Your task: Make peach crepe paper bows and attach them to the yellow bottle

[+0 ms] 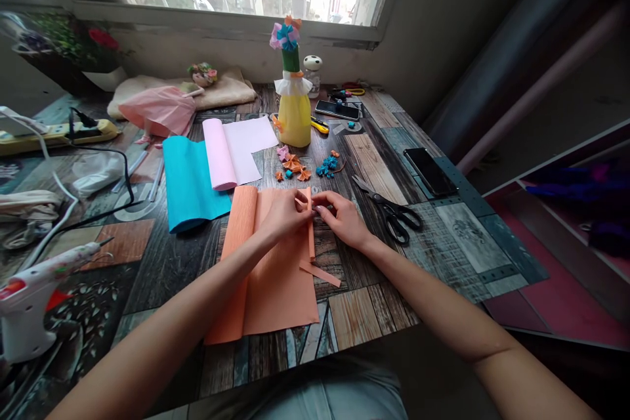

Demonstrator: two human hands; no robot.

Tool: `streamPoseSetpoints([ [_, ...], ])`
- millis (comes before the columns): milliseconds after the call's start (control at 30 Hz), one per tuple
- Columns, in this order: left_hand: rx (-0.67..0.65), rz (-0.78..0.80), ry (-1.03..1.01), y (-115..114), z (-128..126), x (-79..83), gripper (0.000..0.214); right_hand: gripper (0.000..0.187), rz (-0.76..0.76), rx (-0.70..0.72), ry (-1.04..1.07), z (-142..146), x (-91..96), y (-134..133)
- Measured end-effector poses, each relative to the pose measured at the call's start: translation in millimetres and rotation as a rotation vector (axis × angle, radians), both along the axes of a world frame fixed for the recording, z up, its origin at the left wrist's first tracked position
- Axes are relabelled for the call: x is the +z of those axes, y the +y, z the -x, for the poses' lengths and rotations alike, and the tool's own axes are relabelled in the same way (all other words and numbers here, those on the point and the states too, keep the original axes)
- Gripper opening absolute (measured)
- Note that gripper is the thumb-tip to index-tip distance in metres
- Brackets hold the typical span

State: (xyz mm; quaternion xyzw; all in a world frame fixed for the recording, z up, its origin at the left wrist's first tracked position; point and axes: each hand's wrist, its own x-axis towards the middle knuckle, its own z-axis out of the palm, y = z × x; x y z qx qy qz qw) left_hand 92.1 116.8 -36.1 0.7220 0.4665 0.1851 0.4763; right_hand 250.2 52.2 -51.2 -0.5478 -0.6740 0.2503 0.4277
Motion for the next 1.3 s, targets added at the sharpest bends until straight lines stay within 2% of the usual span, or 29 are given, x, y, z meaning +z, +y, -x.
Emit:
streamPoseSetpoints([
  [633, -0.019, -0.166, 0.069, -5.2, 0.3, -0.9, 0.018, 0.021, 0.003, 0.02, -0.007, 2.7, 1.5, -1.2],
  [867, 0.007, -0.232, 0.106, -10.3, -4.9, 2.4, 0.031, 0.022, -0.005, 0.026, -0.001, 3.6, 2.7, -2.3],
  [1300, -0.004, -0.275, 0.118, -7.1, -1.8, 3.4, 0.006, 0.02, -0.001, 0.022, -0.002, 4.8, 1.8, -1.6],
])
